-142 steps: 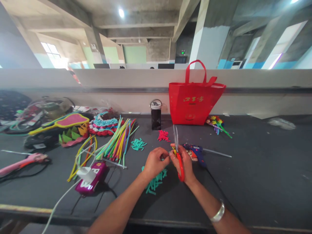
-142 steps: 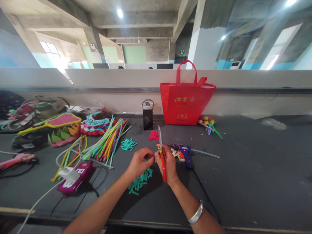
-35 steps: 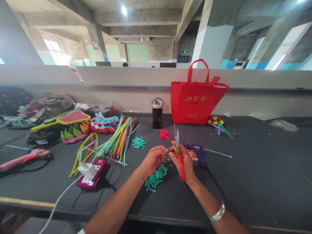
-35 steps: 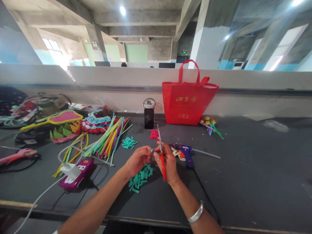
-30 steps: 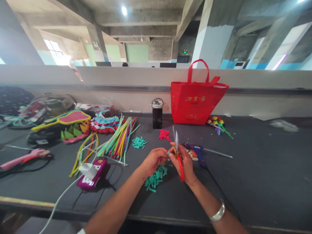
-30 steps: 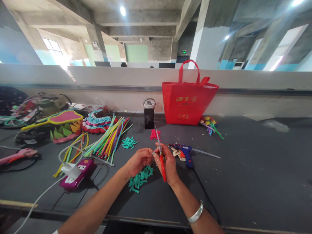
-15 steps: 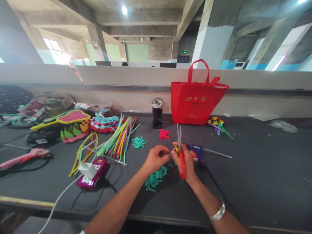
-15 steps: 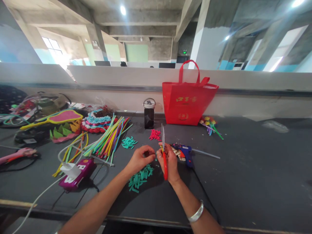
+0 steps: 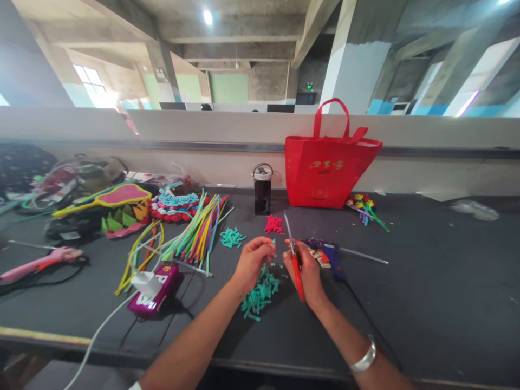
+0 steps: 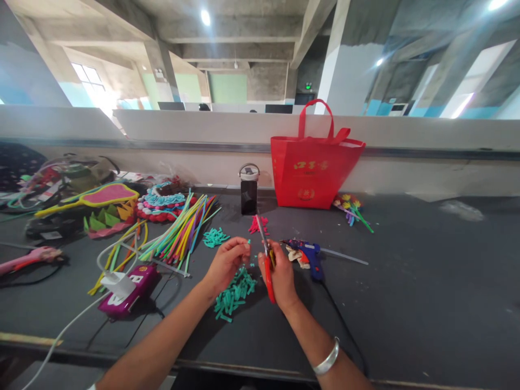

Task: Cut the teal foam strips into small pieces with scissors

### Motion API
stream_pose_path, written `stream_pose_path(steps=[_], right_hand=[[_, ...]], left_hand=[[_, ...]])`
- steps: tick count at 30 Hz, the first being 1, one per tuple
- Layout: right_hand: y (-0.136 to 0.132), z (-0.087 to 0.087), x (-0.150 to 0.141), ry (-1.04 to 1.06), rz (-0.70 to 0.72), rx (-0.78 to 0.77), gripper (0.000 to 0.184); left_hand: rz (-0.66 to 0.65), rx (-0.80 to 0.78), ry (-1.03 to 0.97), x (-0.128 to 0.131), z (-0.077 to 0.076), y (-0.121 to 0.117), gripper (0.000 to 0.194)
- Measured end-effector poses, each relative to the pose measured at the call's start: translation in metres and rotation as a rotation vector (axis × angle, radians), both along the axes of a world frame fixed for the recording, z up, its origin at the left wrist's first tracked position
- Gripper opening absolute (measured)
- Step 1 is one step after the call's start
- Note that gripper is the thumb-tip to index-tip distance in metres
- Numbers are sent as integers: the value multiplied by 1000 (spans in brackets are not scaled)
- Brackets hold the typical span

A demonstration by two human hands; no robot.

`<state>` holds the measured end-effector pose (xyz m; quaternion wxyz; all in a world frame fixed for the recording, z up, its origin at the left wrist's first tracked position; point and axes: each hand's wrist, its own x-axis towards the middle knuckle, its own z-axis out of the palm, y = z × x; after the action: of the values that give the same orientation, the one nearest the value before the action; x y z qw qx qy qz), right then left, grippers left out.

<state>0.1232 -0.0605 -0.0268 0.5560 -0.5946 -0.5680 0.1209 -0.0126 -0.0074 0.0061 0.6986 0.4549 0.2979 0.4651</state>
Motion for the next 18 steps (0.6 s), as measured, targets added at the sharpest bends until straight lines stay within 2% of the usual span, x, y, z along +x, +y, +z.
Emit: stream_pose_path(steps=[3, 8, 18], right_hand=[[1, -6, -2, -134, -1, -18, 36], [1, -9, -4, -293, -13, -95, 43], [-1, -6, -4, -375, -67, -156, 41]], left_hand=[[6, -22, -99, -2, 1, 1, 15], [44, 12, -117, -3, 2, 2, 14], [107, 22, -57, -1, 6, 1, 14]])
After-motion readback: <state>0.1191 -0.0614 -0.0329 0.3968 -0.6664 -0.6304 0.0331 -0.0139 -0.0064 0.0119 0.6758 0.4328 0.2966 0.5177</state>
